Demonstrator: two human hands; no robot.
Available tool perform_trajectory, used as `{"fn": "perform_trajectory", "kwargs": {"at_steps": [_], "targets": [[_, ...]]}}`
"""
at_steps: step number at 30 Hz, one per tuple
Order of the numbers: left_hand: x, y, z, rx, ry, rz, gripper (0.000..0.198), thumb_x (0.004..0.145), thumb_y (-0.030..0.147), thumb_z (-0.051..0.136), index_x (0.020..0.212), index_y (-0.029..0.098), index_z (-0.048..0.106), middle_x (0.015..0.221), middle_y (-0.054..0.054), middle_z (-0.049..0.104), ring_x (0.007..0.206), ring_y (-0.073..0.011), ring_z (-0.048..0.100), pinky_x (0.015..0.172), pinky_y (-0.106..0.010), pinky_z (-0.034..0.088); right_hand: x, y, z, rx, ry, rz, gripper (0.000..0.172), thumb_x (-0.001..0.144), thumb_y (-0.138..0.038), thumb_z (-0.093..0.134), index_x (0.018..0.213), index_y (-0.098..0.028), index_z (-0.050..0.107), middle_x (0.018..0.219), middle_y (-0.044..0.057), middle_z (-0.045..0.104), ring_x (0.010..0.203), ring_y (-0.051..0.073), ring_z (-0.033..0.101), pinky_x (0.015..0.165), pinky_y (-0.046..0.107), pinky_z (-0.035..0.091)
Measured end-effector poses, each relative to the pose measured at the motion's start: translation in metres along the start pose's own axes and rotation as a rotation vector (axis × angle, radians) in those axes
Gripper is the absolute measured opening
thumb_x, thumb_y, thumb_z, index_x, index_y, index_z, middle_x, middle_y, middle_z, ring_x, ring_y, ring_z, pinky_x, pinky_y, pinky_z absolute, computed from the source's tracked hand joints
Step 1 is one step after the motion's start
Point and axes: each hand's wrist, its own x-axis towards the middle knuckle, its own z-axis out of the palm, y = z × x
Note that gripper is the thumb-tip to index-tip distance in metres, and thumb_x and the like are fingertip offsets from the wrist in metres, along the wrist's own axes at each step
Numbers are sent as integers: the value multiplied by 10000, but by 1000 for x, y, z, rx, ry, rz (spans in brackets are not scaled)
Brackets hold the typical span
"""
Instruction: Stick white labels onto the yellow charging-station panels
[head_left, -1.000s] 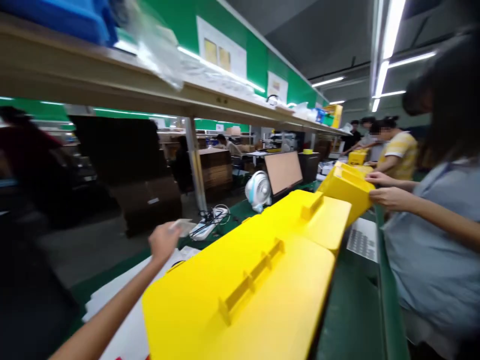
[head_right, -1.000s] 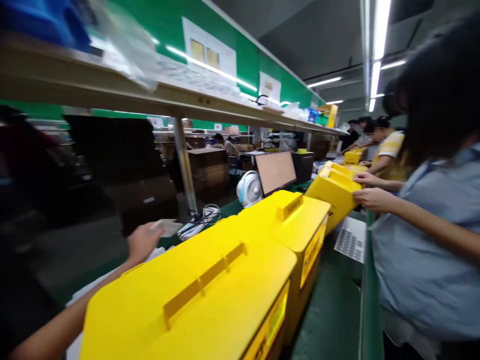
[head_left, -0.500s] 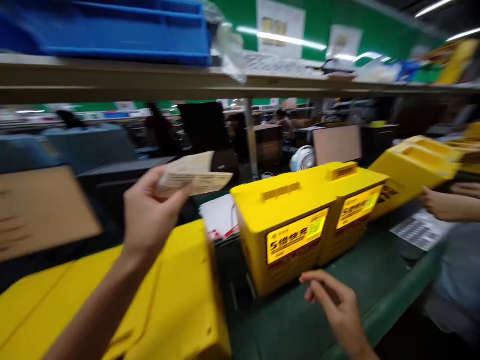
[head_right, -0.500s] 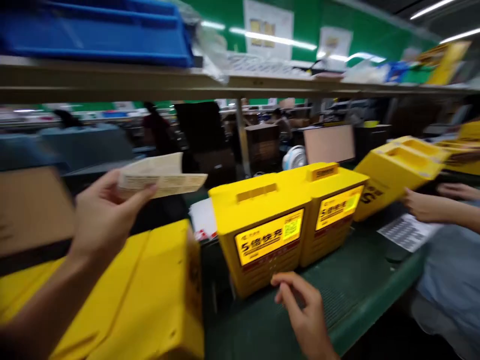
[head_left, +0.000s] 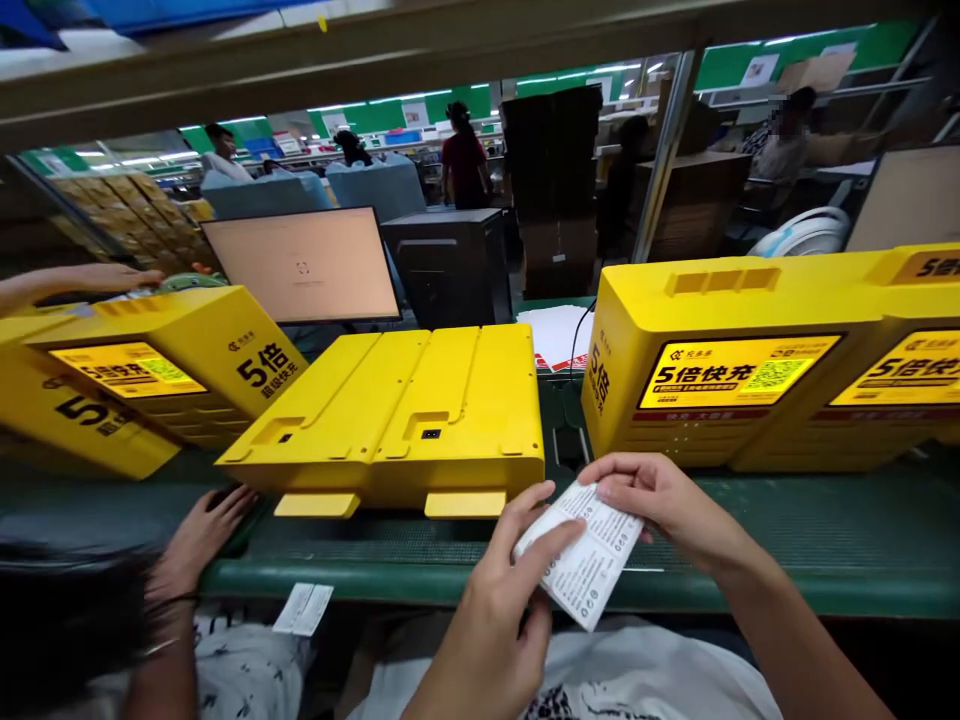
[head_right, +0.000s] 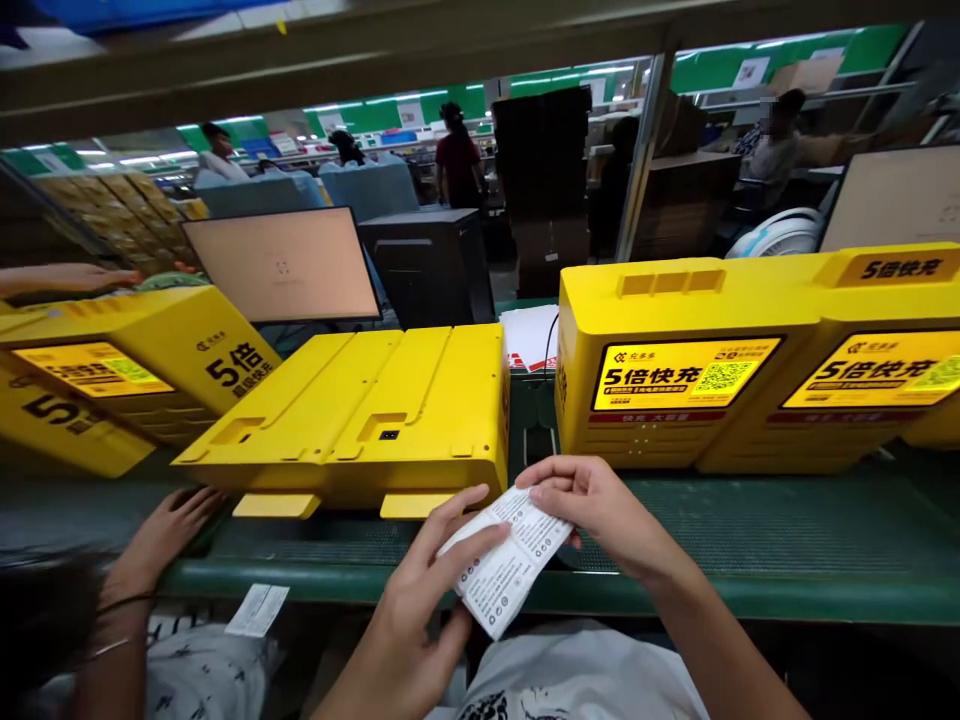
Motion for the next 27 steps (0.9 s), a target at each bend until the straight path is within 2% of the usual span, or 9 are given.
{"fn": "perform_trajectory", "kwargs": {"at_steps": [2, 4, 6, 8, 10, 12, 18, 22, 27], "targets": [[-3, -4, 0, -206, -22, -159, 781, 832, 6, 484, 1518, 368, 392, 1625, -67, 318, 1465, -258, 385, 1206, -431, 366, -1, 1, 3, -3, 32, -38, 458, 830, -464, 803, 1139, -141, 708, 722, 1, 642, 582, 77, 546, 464, 149, 382], [1, -7, -1, -473, 19, -314, 691, 879, 144, 558, 1525, 305, 371, 1542, -121, 440, 1235, -243, 583, 1050, -383, 498, -2, -1, 8, -32, 15, -50, 490, 812, -432, 827, 1180, -138, 688, 730, 8, 666, 620, 94, 588, 514, 161, 419], [8, -11, 0, -628, 61, -445, 608, 891, 317, 654, 1456, 210, 456, 1327, -152, 608, 916, -187, 655, 790, -294, 543, -2, -1, 14, -61, -28, -39, 494, 800, -405, 842, 1181, -132, 686, 734, 18, 689, 629, 100, 603, 541, 169, 434], [15, -14, 1, -669, 31, -514, 572, 838, 409, 753, 1305, 125, 583, 1085, -133, 695, 805, -170, 645, 693, -253, 501, -1, 1, 19, -64, -54, -24, 450, 803, -416, 836, 1116, -122, 701, 745, 34, 704, 634, 104, 606, 554, 175, 443], [18, -17, 1, -669, -7, -506, 454, 828, 416, 775, 1136, 101, 664, 974, -112, 717, 815, -174, 653, 694, -238, 485, 1, 4, 21, -47, -81, 2, 394, 828, -461, 800, 988, -111, 716, 739, 45, 701, 633, 108, 602, 556, 182, 456], [17, -18, -1, -645, -11, -474, 370, 870, 421, 735, 1066, 112, 685, 992, -104, 728, 832, -163, 651, 704, -230, 476, 4, 7, 18, -37, -143, 40, 385, 851, -488, 764, 865, -106, 716, 707, 41, 677, 619, 106, 588, 558, 192, 476], [13, -19, -10, -587, -49, -456, 340, 918, 415, 680, 1136, 155, 696, 1052, -85, 744, 847, -149, 643, 717, -230, 463, 8, 11, 8, 20, -301, 93, 337, 865, -428, 758, 776, -107, 711, 671, 23, 637, 581, 87, 557, 540, 179, 472], [14, -17, -13, -570, -67, -475, 331, 921, 401, 676, 1155, 167, 698, 1112, -92, 736, 863, -160, 647, 719, -242, 460, 11, 15, 11, 109, -339, 103, 316, 862, -384, 771, 750, -98, 699, 639, 21, 630, 548, 74, 546, 527, 164, 439], [11, -17, -13, -578, -60, -441, 324, 909, 391, 694, 1149, 174, 705, 1087, -79, 721, 873, -163, 633, 734, -248, 462, 13, 22, 21, 209, -363, 124, 334, 844, -391, 780, 709, -113, 653, 619, 8, 606, 519, 64, 514, 494, 158, 394]]}}
